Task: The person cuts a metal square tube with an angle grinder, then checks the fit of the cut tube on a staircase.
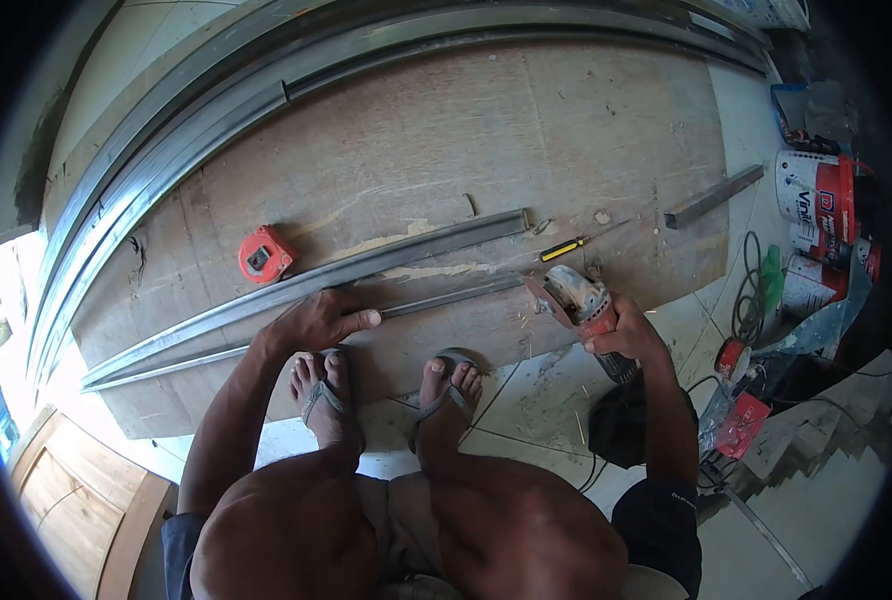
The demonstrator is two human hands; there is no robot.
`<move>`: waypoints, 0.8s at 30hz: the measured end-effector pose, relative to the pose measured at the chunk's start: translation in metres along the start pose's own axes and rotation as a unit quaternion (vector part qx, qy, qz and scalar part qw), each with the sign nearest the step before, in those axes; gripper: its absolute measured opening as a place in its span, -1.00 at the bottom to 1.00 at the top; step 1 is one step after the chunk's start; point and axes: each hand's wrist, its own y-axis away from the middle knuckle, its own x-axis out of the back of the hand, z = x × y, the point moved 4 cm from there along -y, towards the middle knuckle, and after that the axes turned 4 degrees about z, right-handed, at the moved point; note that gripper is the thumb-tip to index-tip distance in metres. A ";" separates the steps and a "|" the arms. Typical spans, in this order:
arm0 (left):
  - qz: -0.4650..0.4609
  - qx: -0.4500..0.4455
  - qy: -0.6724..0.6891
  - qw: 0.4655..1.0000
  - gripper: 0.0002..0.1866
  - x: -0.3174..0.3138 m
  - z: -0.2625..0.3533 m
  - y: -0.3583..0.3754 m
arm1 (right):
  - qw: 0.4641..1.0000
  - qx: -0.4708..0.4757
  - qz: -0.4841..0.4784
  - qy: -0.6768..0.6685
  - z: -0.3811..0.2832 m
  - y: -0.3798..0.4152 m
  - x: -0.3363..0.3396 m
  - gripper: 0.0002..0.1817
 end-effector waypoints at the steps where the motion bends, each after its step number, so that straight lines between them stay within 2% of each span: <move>1: 0.002 0.002 0.001 1.000 -0.29 0.001 0.001 0.000 | 1.000 0.001 -0.002 0.001 -0.001 -0.001 -0.001 -0.21; 3: -0.009 0.000 0.005 1.000 -0.28 0.001 0.003 0.001 | 1.000 0.014 0.001 -0.027 -0.003 -0.002 -0.002 -0.24; 7: -0.002 -0.001 0.008 1.000 -0.20 0.004 0.005 0.000 | 1.000 0.003 -0.003 0.003 -0.003 -0.004 0.001 -0.27; 9: -0.033 0.016 0.009 0.999 -0.19 0.006 0.004 -0.001 | 1.000 0.002 0.000 -0.006 -0.007 -0.004 0.001 -0.28; 15: -0.010 0.003 -0.023 1.000 -0.11 0.000 -0.004 0.000 | 0.998 -0.037 -0.001 0.044 -0.008 -0.006 0.010 -0.24; 18: -0.013 0.025 -0.010 1.000 -0.14 -0.001 -0.006 -0.001 | 1.000 0.005 -0.004 0.027 -0.016 -0.010 0.008 -0.22; 22: -0.026 0.043 -0.019 0.999 -0.16 0.002 -0.003 0.001 | 0.997 0.007 0.000 0.073 -0.034 -0.010 0.007 -0.20; 24: -0.020 0.037 -0.015 0.999 -0.19 0.000 -0.006 0.000 | 0.998 -0.022 0.009 0.066 -0.035 -0.009 0.008 -0.20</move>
